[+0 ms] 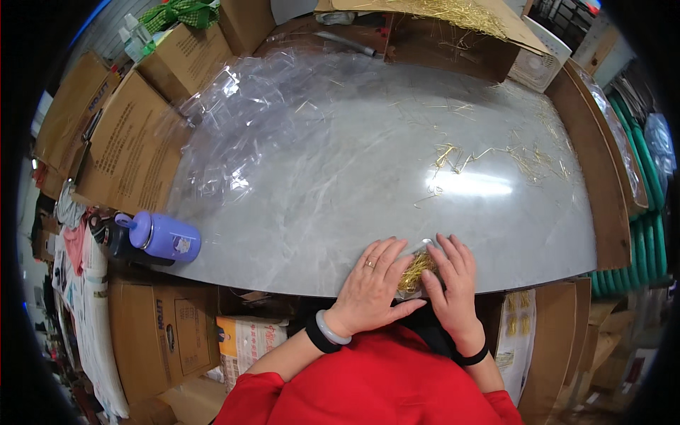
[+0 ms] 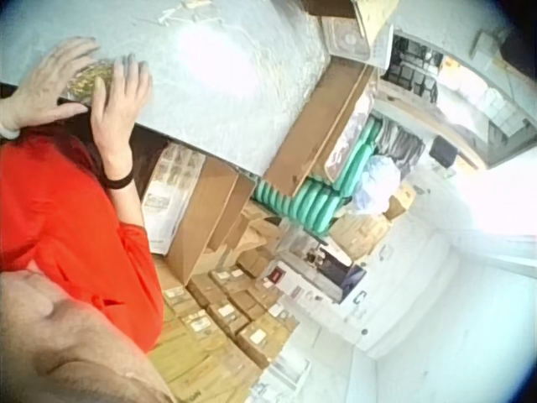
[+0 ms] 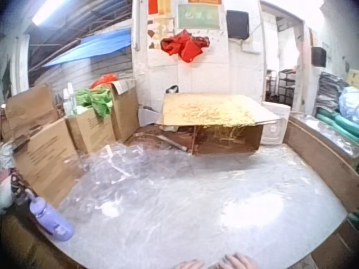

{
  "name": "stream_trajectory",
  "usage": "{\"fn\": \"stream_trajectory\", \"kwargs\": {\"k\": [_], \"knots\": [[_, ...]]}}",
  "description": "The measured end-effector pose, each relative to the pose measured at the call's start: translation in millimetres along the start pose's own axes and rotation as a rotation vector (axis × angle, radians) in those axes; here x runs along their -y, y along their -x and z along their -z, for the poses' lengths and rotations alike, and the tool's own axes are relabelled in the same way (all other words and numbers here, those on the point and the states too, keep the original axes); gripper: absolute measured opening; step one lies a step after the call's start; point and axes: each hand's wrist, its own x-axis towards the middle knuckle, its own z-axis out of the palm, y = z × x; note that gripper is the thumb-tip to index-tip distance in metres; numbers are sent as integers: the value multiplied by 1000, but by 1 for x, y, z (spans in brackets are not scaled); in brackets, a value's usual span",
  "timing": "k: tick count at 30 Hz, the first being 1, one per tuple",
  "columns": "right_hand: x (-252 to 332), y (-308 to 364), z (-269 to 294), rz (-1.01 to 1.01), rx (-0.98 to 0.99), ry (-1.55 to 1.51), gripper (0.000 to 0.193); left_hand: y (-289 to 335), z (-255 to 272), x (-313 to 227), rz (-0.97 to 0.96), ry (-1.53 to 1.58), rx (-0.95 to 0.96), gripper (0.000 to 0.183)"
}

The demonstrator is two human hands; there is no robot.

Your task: Sort and group small gold-colored metal pins on a table.

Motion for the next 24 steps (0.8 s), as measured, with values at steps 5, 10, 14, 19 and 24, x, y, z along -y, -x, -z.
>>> {"fn": "stream_trajectory", "kwargs": {"k": [5, 10, 14, 19, 24], "knots": [[17, 12, -8, -70, -71, -60, 39, 4, -5, 3, 19, -93, 14, 80], [10, 6, -8, -121, -50, -29, 43, 3, 1, 4, 14, 5, -5, 83], [13, 7, -8, -145, -98, -133, 47, 4, -1, 7, 24, -2, -4, 94], [30, -4, -5, -30, -17, 33, 53, 5, 6, 11, 34, 131, 12, 107], [28, -8, -19, 30, -25, 178, 44, 5, 11, 13, 14, 171, 70, 111]]}}
